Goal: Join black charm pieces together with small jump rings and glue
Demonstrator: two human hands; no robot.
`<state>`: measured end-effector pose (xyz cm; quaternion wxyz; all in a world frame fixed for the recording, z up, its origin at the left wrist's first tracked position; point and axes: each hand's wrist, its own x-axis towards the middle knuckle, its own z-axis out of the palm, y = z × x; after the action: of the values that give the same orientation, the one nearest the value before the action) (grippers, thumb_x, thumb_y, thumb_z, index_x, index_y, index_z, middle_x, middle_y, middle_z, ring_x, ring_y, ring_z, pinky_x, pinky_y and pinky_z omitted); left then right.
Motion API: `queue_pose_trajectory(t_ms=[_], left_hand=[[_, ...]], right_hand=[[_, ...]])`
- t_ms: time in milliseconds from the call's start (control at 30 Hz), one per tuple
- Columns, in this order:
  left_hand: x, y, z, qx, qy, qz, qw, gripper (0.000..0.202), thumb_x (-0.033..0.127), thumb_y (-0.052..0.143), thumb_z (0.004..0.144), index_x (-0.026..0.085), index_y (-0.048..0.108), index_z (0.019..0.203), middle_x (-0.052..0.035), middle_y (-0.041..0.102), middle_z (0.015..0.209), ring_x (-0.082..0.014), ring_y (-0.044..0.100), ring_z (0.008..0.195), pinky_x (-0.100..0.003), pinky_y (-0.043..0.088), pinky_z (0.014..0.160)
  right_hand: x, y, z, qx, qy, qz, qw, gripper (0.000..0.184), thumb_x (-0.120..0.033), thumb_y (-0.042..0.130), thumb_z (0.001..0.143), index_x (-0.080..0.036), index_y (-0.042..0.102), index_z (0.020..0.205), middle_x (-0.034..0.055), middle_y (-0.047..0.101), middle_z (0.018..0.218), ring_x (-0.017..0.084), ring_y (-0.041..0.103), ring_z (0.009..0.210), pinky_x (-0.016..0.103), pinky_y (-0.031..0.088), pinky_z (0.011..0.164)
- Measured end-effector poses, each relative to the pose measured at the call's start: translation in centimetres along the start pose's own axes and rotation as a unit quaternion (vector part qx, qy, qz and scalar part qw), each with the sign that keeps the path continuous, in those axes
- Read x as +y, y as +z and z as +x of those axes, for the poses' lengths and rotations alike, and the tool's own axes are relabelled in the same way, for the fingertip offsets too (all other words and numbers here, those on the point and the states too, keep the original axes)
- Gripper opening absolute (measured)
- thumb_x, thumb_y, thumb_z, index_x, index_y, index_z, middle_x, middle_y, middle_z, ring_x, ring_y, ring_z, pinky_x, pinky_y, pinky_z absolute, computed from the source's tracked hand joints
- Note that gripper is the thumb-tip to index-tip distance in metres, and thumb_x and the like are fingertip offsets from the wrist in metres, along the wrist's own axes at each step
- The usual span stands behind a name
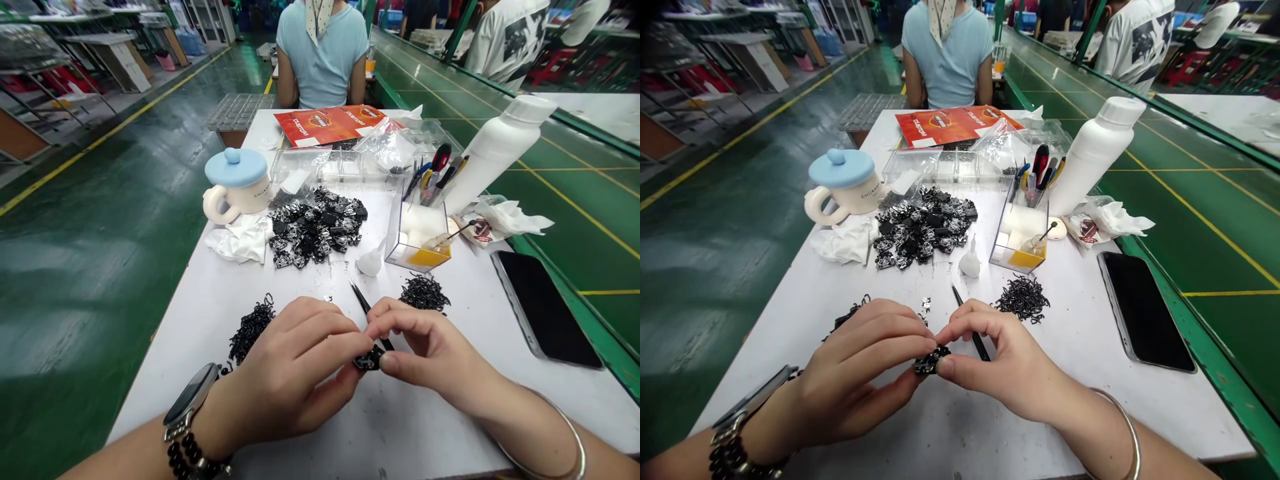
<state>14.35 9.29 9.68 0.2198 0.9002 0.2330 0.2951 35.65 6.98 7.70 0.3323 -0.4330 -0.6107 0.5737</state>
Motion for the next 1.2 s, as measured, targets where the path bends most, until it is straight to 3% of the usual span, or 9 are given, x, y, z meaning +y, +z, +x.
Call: queue_pose_trajectory(t_ms=[300,467,600,733,900,1200], left_hand=[[0.1,0.5,-0.4,0.016,-0.029,-0.042,0.999,0.028,0.01,0.057,0.075,0.017,0.06,0.102,-0.0076,0.064,0.076,-0.0176,0.055,0.07,-0.031,0.043,0.066],[0.7,0.7,-0.1,0.001,-0.14,-0.154,0.978,0.01,0.013,0.059,0.074,0.017,0.057,0.083,-0.0029,0.059,0.069,-0.0126,0.053,0.064,-0.024,0.043,0.062],[1.1,1.1,0.0,-0.025,-0.277,-0.276,0.92,0.009,0.016,0.062,0.072,0.018,0.056,0.079,0.0015,0.052,0.064,-0.0106,0.05,0.061,-0.022,0.043,0.06],[1.4,1.4,0.0,-0.049,-0.391,-0.404,0.826,0.014,0.023,0.065,0.073,0.019,0.055,0.081,0.0031,0.052,0.063,-0.0093,0.048,0.061,-0.022,0.039,0.059],[1.4,1.7,0.2,-0.042,-0.457,-0.515,0.724,0.026,0.026,0.072,0.069,0.016,0.051,0.081,0.0042,0.052,0.065,-0.0061,0.045,0.059,-0.019,0.035,0.056],[1.0,2.4,0.0,-0.005,-0.47,-0.543,0.696,0.019,0.02,0.068,0.063,0.015,0.052,0.073,0.0047,0.047,0.056,-0.0057,0.043,0.05,-0.018,0.034,0.049]], right_hand=[[-0.1,0.2,0.0,-0.027,0.015,0.001,1.0,0.02,-0.041,0.065,0.079,-0.025,0.069,0.089,0.0016,0.056,0.087,0.012,0.052,0.083,0.027,0.042,0.077],[-0.4,0.5,-0.5,0.036,-0.086,-0.131,0.987,0.014,-0.032,0.064,0.082,-0.025,0.065,0.094,0.0016,0.056,0.087,0.013,0.053,0.086,0.028,0.041,0.078],[-0.4,0.6,-0.6,0.042,-0.165,-0.218,0.961,0.006,-0.025,0.06,0.084,-0.022,0.062,0.089,0.0012,0.057,0.081,0.012,0.051,0.08,0.029,0.038,0.073],[-0.6,0.7,-0.5,0.014,-0.115,-0.186,0.976,0.014,-0.03,0.056,0.087,-0.019,0.06,0.08,0.002,0.057,0.076,0.012,0.051,0.078,0.028,0.04,0.07],[-0.6,0.7,-0.3,0.007,-0.051,-0.123,0.991,0.017,-0.03,0.056,0.086,-0.017,0.057,0.075,0.0014,0.055,0.074,0.01,0.052,0.074,0.024,0.041,0.067],[-0.5,1.3,0.0,0.024,0.014,-0.083,0.996,0.024,-0.034,0.059,0.084,-0.017,0.057,0.068,-0.001,0.054,0.071,0.008,0.05,0.068,0.021,0.039,0.064]])
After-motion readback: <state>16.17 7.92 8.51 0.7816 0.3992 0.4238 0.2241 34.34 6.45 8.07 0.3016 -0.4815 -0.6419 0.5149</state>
